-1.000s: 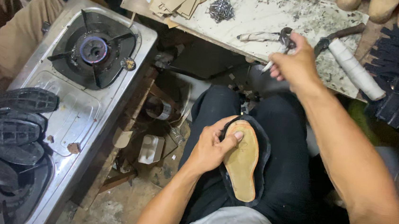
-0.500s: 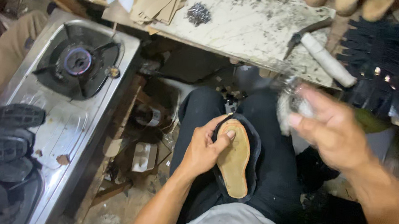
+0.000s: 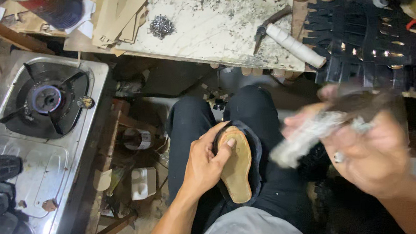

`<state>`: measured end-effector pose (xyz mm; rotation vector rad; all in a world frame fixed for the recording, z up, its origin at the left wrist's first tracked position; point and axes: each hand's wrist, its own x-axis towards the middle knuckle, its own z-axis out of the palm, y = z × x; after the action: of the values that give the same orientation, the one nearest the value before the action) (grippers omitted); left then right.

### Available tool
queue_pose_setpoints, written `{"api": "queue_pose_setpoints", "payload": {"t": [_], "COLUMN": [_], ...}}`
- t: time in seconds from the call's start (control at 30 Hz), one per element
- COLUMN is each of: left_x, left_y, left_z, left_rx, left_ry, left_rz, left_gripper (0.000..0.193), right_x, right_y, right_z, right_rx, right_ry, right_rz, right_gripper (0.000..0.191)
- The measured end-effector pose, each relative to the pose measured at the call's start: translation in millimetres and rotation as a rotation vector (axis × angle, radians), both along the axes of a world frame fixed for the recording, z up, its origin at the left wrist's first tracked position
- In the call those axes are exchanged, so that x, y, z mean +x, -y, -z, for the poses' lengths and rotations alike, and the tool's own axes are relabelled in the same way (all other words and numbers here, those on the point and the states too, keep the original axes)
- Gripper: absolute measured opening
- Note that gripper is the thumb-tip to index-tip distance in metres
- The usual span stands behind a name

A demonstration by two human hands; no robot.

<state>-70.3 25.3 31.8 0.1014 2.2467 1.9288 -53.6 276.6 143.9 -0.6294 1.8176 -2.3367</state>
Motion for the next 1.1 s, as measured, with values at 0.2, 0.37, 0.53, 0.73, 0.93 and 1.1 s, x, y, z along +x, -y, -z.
{"api": "queue_pose_setpoints", "payload": {"t": [0.2,0.37,0.53,0.73,0.93,1.1], "left_x": [5.9,10.1,15.4,21.4,26.2,15.5], "left_y": [0.2,-3.8,-11.4,-24.0,-31.2,-24.8], "left_z": [-1.3,-3.8,-4.6,-12.8,-16.7,-9.7], "left_rx": [-0.096,-0.070,-0.094,-0.129,-0.127,-0.107], "left_ry": [0.059,-0.134,-0.450,-0.426,-0.437,-0.335], "left_rz": [-0.004,-0.008,0.060,0.078,0.122,0.183], "left_gripper": [0.044,0.040,0.033,0.034,0.034,0.036], "right_x": [-7.4,2.8,-10.1,-24.4,-40.8,-26.7], "right_y": [14.6,17.5,20.3,18.8,20.0,23.3], "right_z": [-5.5,21.3,18.0,-6.8,-19.6,-4.9], "right_rx": [-0.257,0.795,1.007,1.129,1.210,1.319], "right_ry": [0.361,0.857,0.679,0.717,0.959,0.747], "right_rz": [-0.303,-0.210,-0.320,-0.431,-0.439,-0.348], "right_gripper": [0.056,0.026,0.027,0.025,0.022,0.033]}}
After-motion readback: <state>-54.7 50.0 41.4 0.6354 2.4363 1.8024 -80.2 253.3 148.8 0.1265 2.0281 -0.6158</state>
